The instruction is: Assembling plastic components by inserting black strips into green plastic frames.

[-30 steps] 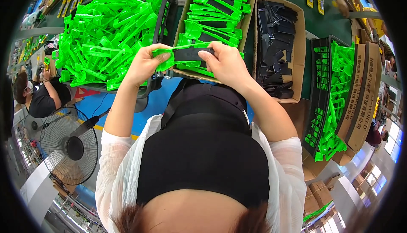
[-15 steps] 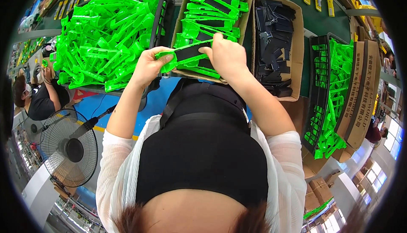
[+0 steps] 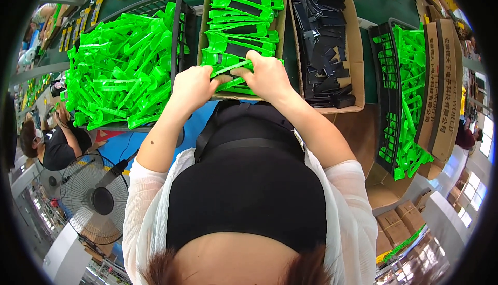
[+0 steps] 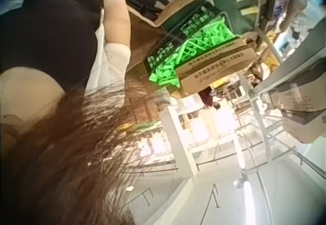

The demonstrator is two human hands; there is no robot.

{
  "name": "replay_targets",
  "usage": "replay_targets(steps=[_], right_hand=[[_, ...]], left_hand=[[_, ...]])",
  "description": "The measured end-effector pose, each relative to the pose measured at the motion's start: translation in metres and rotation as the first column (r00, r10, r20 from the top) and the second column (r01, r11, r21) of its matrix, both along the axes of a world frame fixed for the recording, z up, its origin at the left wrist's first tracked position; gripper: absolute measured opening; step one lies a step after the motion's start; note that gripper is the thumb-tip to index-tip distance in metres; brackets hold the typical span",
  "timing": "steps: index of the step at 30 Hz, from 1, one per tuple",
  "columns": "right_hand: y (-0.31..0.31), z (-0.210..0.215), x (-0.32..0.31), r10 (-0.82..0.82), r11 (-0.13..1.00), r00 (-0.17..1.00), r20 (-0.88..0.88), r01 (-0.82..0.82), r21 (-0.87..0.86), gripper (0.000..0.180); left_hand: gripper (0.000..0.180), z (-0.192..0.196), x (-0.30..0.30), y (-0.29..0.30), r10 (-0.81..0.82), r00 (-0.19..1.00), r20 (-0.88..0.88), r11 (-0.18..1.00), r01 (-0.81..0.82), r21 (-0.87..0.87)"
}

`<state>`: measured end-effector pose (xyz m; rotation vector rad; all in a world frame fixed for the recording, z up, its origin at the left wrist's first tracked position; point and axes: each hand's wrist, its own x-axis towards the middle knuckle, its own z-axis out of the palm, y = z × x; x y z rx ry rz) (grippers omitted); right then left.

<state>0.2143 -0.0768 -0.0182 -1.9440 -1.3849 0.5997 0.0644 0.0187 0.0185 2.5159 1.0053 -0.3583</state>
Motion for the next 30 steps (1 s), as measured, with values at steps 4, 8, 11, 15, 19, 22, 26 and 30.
replay_targets(steps=[4,8,11,15,19,22,26,30], right_hand=[[-0.002,0.004,0.006,-0.068,0.986,0.995,-0.077,0.056,-0.157,0.033],[-0.023,-0.005,0.004,-0.044,0.992,0.957,-0.287,0.008,-0.123,0.057],[-0.028,-0.014,0.009,-0.049,0.995,0.938,-0.343,0.015,-0.101,0.057],[-0.036,-0.024,0.022,-0.056,0.991,0.877,-0.477,-0.011,-0.136,0.083],[-0.048,-0.033,0.059,-0.381,0.901,0.839,-0.387,0.243,-0.36,0.054],[-0.055,-0.064,0.101,-0.507,0.784,0.841,0.19,0.541,-0.304,0.042],[-0.051,-0.097,0.121,-0.488,0.75,0.835,0.254,0.549,-0.368,0.048],[-0.066,-0.129,0.147,-0.464,0.836,0.81,0.36,0.534,-0.125,0.047]], left_hand=[[0.037,-0.012,0.012,-0.003,0.038,0.999,-0.013,0.999,-0.039,-0.007],[0.025,-0.023,0.021,-0.023,0.073,0.9,0.43,0.992,-0.111,0.064],[0.026,-0.022,0.031,-0.026,0.118,0.902,0.414,0.991,-0.131,0.002],[0.028,-0.025,0.05,-0.014,0.029,0.916,0.401,0.999,-0.032,0.0],[0.053,-0.061,0.048,0.006,-0.326,0.9,0.29,0.924,0.238,0.299],[0.08,-0.091,0.024,-0.011,-0.306,0.943,0.134,0.908,0.246,0.34],[0.08,-0.114,0.019,-0.002,-0.311,0.921,0.232,0.921,0.233,0.312],[0.072,-0.127,0.027,-0.001,-0.289,0.88,0.377,0.935,0.176,0.308]])
